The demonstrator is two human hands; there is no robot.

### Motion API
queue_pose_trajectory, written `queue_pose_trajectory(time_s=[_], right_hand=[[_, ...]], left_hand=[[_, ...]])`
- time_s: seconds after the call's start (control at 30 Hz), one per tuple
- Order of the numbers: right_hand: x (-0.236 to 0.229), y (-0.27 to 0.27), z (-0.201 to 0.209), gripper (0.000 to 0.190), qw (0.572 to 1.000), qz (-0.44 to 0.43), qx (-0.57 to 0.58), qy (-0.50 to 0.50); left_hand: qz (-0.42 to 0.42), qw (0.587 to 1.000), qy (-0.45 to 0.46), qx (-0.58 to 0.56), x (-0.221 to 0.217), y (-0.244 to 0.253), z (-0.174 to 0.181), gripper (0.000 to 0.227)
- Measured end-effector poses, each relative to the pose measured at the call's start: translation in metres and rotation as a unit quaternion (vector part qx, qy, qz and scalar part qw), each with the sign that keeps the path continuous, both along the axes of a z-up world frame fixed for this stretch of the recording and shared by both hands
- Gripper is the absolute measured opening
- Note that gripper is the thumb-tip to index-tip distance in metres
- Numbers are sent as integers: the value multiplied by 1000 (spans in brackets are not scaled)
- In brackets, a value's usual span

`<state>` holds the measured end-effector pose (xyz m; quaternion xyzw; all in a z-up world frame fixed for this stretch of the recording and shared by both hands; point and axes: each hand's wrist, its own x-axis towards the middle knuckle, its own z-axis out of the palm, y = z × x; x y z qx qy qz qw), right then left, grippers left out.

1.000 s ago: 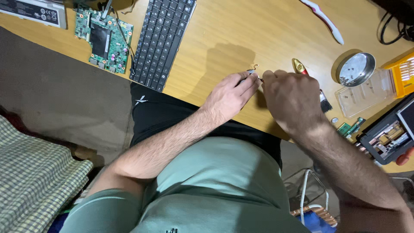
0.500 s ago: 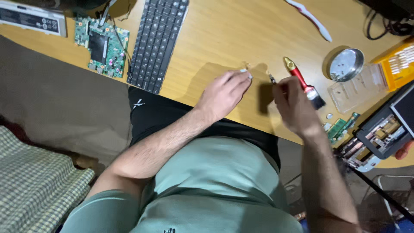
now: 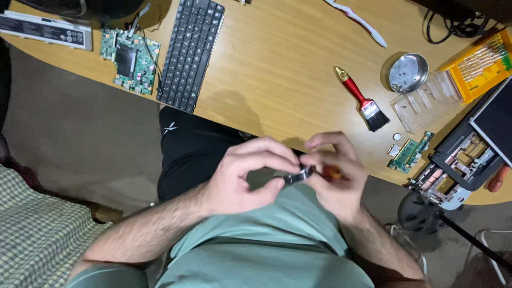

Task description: The person uses a screwdriver to unscrew and remove a small screw from a circular electronic component held in their left hand. They then place the screw on the table and continue to manipulate the component with the screwdriver.

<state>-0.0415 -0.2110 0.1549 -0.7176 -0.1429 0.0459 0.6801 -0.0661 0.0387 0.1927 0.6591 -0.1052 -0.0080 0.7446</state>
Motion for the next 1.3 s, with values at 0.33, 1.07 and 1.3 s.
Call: queue_pose_trajectory(time_s=[0.33, 1.07, 1.3], right_hand=[[-36, -15, 63, 16, 985, 85, -67, -134], [-62, -1, 79, 33, 979, 6, -124, -159], [-74, 8, 88, 54, 985, 50, -152, -71]], left_hand=[[-37, 999, -33, 9, -43, -4, 58, 15], [54, 996, 45, -45, -77, -26, 56, 31], [50, 949, 188, -250, -95, -31, 45, 32]])
